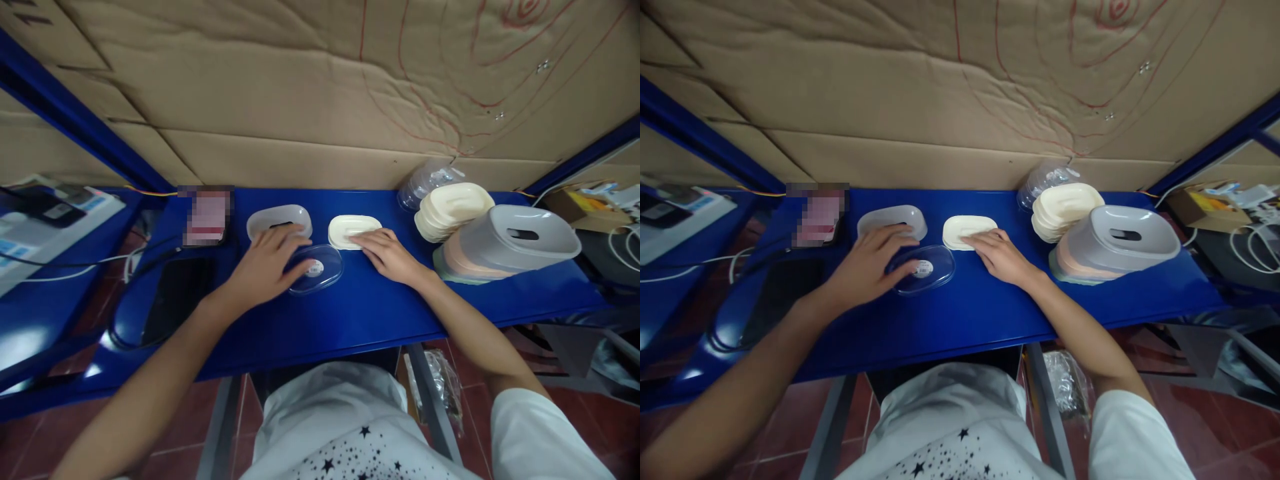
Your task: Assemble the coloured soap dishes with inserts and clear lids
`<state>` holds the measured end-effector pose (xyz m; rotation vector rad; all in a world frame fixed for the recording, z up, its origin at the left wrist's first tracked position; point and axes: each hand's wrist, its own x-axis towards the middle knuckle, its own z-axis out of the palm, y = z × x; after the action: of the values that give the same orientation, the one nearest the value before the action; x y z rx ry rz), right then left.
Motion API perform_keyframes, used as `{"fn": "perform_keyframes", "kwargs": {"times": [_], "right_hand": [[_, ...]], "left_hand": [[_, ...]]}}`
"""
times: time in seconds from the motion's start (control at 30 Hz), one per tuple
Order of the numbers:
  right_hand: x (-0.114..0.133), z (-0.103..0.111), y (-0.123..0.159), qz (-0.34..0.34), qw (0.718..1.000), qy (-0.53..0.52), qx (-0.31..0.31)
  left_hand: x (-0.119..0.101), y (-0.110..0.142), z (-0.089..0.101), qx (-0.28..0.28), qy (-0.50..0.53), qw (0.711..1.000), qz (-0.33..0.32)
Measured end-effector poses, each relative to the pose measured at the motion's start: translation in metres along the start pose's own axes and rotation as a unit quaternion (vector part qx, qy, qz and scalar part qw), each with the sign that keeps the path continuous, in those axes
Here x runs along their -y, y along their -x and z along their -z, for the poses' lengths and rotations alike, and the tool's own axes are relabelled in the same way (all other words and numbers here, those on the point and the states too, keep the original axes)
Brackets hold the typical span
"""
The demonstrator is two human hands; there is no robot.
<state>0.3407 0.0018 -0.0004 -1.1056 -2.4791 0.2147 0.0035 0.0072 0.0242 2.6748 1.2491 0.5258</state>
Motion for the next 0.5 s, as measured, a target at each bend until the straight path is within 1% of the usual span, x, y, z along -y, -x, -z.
{"fn": "perform_keyframes", "kwargs": {"times": [0.03, 0.1, 0.17, 0.2, 0.27, 0.33, 0.37, 0.43, 0.5], "right_hand": [[-0.001, 0.0, 0.0, -0.005, 1.0, -0.002, -0.009], [-0.004, -0.001, 0.0, -0.039, 0.999, 0.008, -0.034], [-0.009, -0.004, 0.002, -0.076, 0.996, 0.013, -0.049], [-0.012, -0.006, 0.002, -0.086, 0.995, 0.008, -0.047], [-0.016, -0.011, 0.002, -0.085, 0.995, -0.022, -0.045], [-0.015, -0.016, 0.0, -0.07, 0.994, -0.062, -0.055], [-0.013, -0.019, -0.002, -0.062, 0.993, -0.079, -0.063], [-0.007, -0.022, -0.006, -0.051, 0.991, -0.098, -0.075], [0.0, -0.023, -0.009, -0.044, 0.992, -0.097, -0.073]], "left_hand": [[0.006, -0.007, 0.003, -0.007, -0.027, 0.999, 0.038], [0.018, -0.02, 0.007, 0.013, -0.084, 0.99, 0.112], [0.025, -0.029, 0.007, 0.036, -0.109, 0.982, 0.147], [0.026, -0.032, 0.005, 0.031, -0.105, 0.982, 0.152], [0.02, -0.036, 0.001, -0.01, -0.07, 0.987, 0.143], [0.01, -0.039, -0.006, -0.054, -0.022, 0.991, 0.12], [0.005, -0.041, -0.009, -0.066, -0.004, 0.992, 0.105], [-0.003, -0.045, -0.017, -0.071, 0.01, 0.995, 0.071], [-0.005, -0.051, -0.024, -0.056, 0.013, 0.998, 0.035]]}}
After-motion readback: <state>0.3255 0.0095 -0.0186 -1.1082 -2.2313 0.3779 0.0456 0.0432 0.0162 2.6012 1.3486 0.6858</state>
